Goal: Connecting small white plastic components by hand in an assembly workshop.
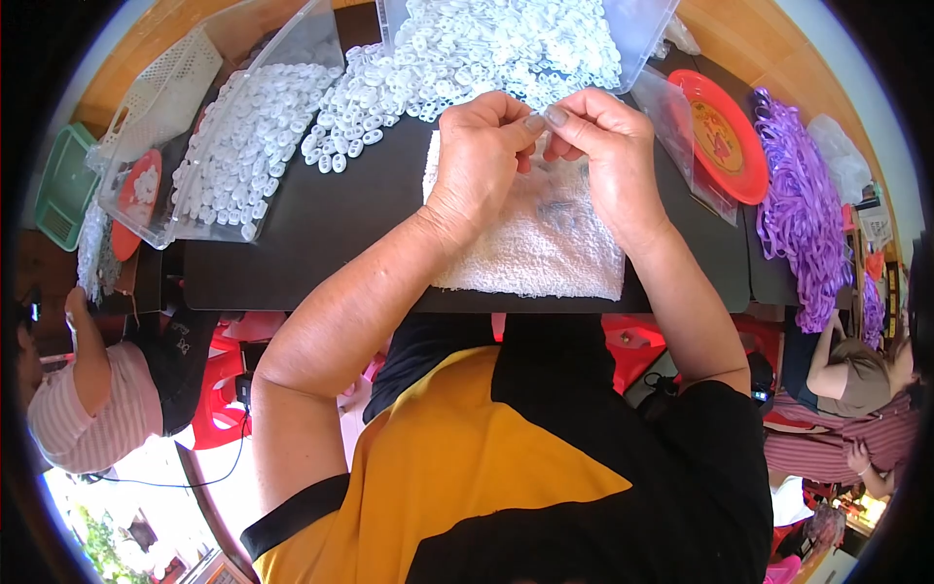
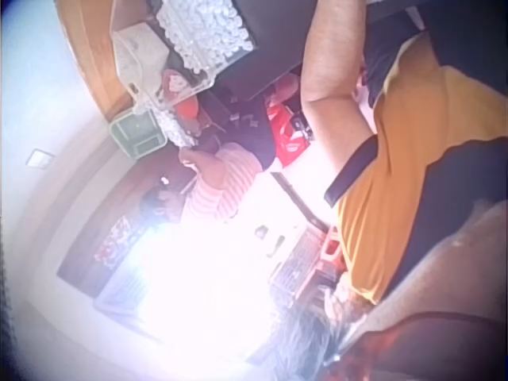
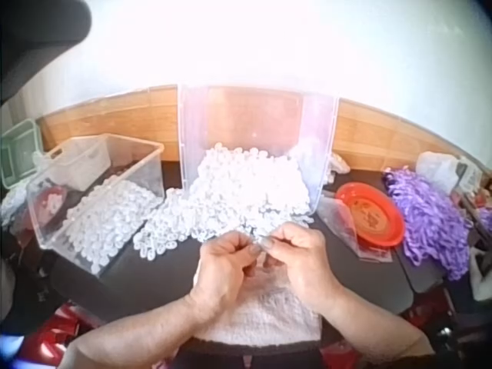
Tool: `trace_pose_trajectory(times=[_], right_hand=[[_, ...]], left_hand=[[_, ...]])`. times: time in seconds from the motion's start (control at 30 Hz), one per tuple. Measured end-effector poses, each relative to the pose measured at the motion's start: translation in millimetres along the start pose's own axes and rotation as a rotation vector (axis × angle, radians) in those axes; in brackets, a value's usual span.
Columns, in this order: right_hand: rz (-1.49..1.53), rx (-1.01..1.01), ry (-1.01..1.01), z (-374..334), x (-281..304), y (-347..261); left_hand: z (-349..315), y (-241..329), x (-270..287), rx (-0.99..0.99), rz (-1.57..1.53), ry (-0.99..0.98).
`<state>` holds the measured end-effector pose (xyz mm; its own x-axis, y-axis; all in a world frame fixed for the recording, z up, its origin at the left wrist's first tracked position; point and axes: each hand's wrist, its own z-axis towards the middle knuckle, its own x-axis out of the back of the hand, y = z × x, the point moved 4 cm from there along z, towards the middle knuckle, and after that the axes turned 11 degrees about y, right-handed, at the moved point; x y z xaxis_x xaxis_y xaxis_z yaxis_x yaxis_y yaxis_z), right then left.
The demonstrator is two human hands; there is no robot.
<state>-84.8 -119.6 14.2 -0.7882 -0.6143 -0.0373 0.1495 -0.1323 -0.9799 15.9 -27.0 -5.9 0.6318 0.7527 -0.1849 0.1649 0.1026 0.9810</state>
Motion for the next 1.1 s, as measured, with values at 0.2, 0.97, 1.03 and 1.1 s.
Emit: trace_pose_trajectory(times=[0.2,0.97,1.03,1.1], right_hand=[[-0.012,-0.038,-0.007,5,8,2],[-1.443,0.767,-0.029,2,98,20],[-1.458,0.772,-0.048,1,97,20],[-1.474,0.735,-0.076,1,97,17]], left_hand=[[2,7,-1,0.086,0.01,-0.075],[1,5,0,0.006,0.088,-0.113],[1,5,0,0.015,0.102,-0.11],[0,5,-1,0.016,0.119,-0.111]])
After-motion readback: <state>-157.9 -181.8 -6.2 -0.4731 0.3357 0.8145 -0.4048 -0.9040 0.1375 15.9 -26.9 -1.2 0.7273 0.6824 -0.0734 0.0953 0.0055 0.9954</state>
